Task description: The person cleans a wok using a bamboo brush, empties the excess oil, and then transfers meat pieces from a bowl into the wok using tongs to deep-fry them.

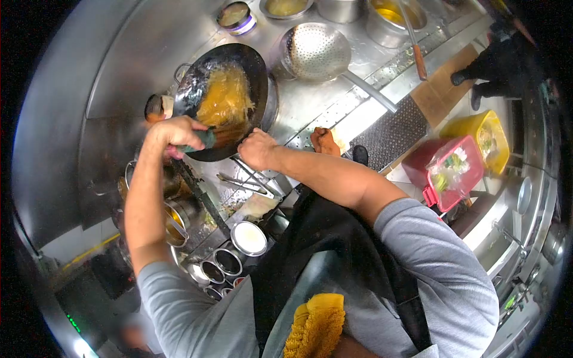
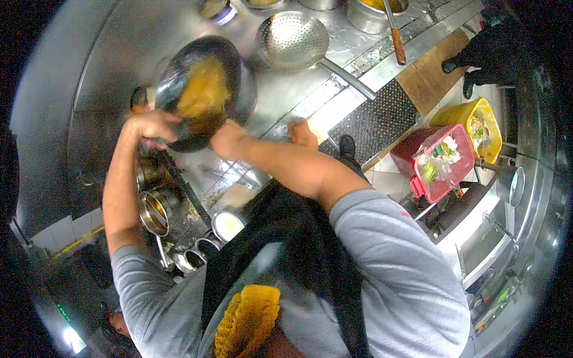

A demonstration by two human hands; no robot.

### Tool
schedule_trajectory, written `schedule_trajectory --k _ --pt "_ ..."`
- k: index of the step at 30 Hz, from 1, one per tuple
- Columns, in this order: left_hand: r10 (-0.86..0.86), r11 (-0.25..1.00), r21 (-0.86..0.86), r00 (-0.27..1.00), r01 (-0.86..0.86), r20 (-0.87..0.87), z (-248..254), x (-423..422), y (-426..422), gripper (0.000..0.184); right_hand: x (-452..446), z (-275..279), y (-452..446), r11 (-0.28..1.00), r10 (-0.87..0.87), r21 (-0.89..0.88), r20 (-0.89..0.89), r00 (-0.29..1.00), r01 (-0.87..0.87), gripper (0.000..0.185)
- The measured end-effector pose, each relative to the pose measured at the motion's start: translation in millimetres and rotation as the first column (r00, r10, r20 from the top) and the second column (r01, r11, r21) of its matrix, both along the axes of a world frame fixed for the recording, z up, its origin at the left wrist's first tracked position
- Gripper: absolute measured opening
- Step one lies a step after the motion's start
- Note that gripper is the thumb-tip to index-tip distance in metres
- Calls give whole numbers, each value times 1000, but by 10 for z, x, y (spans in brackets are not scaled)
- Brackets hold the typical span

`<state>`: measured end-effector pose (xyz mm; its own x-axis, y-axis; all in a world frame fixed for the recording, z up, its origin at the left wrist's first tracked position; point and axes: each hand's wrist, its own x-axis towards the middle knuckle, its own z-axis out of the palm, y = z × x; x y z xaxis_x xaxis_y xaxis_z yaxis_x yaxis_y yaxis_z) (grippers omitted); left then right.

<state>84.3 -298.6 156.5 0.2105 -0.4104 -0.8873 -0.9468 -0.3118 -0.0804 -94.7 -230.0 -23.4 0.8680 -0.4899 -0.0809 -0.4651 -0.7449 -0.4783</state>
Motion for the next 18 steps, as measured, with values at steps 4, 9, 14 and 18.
schedule_trajectory --k 4,9,14,18 --pt "-36 987 -151 996 48 77 -614 520 -191 75 24 18 -9 1000 19 1 -50 999 -19 19" --pt "-135 985 -111 989 128 -54 -854 659 -163 74 11 -12 -4 999 38 -21 -70 997 -40 19" --pt "-402 915 17 906 403 130 -729 660 41 67 4 10 -16 995 74 -65 -79 994 -79 17" --pt "-10 867 -459 930 191 367 -1160 613 -152 43 6 -2 -77 999 39 -7 -62 997 -39 17"
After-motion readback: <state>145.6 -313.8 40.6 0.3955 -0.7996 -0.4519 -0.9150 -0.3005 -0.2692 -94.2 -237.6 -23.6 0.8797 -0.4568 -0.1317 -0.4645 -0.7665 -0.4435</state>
